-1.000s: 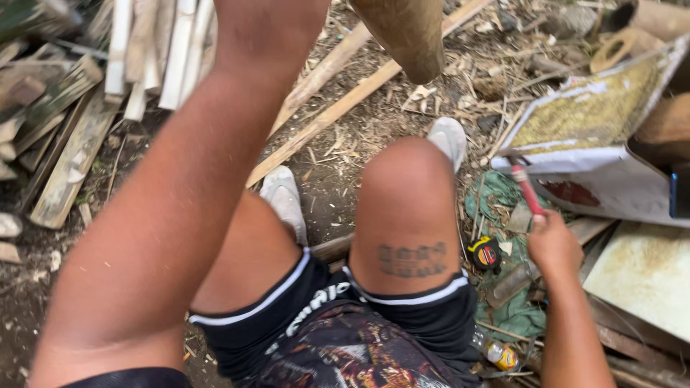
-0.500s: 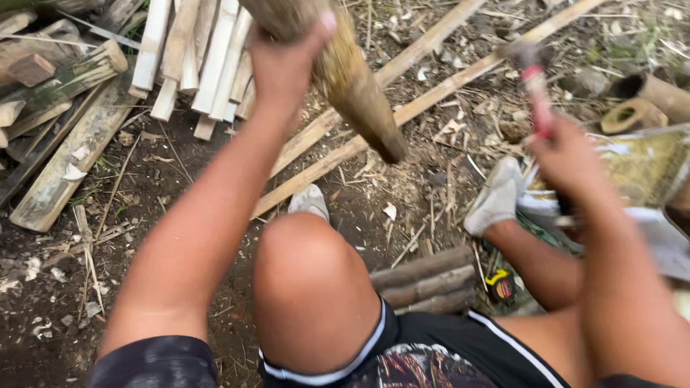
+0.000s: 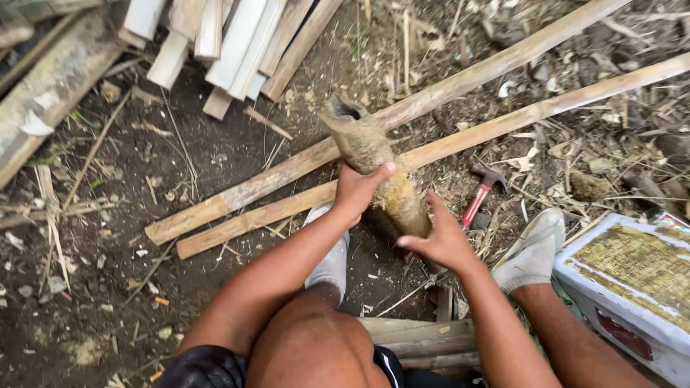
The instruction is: The person measures and marks bamboo strips with a tape measure and pencil, then hammers nails into the strips to join them together. The person also picks up and arranges additional bamboo pieces on the ground.
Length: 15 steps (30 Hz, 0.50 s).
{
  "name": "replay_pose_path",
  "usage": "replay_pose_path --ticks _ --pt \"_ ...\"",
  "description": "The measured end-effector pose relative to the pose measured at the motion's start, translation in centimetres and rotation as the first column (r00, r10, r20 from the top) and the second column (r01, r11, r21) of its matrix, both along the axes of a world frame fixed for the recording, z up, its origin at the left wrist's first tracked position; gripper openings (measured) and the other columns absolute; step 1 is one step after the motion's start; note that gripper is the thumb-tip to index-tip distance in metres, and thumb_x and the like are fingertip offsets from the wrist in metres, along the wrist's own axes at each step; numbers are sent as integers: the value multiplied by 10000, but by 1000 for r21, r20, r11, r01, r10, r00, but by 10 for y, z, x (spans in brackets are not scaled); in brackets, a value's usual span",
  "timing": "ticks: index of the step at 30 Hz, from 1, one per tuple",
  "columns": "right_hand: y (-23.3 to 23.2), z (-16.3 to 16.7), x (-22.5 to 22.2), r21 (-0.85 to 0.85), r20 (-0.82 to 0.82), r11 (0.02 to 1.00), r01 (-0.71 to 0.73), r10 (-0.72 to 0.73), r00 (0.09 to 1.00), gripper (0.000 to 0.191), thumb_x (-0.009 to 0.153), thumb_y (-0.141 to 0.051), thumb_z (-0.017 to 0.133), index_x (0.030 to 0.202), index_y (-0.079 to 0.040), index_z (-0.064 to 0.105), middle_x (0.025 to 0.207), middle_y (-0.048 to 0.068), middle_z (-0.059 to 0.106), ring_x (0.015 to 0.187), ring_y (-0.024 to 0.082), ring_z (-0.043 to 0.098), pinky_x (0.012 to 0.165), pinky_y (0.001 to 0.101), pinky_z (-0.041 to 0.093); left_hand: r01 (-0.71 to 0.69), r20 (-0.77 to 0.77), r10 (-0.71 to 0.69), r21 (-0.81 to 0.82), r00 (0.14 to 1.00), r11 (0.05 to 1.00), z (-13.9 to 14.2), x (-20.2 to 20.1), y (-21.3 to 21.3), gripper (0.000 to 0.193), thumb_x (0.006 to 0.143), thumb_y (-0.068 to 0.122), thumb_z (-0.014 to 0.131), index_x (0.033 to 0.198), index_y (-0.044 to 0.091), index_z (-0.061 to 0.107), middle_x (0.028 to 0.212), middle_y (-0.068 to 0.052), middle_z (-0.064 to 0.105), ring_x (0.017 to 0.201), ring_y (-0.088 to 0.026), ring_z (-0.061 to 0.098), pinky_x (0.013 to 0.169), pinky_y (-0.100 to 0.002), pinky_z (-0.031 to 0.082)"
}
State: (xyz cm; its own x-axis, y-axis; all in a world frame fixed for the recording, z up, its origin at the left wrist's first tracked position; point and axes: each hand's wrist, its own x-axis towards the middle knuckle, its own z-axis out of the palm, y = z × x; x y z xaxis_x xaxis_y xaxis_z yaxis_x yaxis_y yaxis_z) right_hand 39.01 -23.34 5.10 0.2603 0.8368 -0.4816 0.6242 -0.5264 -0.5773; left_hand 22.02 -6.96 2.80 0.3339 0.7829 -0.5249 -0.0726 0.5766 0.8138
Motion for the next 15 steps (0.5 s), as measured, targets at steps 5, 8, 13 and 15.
replay_pose_path --ticks 5,8,13,15 --pt "42 18 -42 -5 83 996 84 -83 993 954 611 -382 916 1427 -75 530 1217 204 711 1107 323 699 960 427 549 114 46 -105 -309 993 944 -20 -28 11 644 806 337 788 1308 68 488 1220 -101 660 1030 -203 703 807 -445 620" --pt "38 27 -33 62 55 989 133 -136 989 894 618 -364 907 1388 -60 569 1195 189 721 1067 292 719 937 402 560 533 -552 -416 63 723 844 -28 -88 18 577 895 364 751 1396 108 622 1166 -153 737 1006 -295 735 933 -428 573" --pt "27 20 -20 92 115 964 249 -258 959 873 641 -349 924 1371 -18 579 1159 186 726 1006 276 724 905 394 562 806 -943 111 327 314 493 -40 -155 35 569 783 184 756 1304 26 592 1227 -195 634 1133 -386 571 932 -557 439" --pt "23 15 -21 154 74 948 280 -293 953 853 670 -324 925 1377 2 576 1170 178 724 1027 260 717 921 386 556 823 -945 113 324 308 466 -45 -156 44 598 764 177 760 1317 24 593 1211 -188 632 1120 -361 573 913 -542 423"
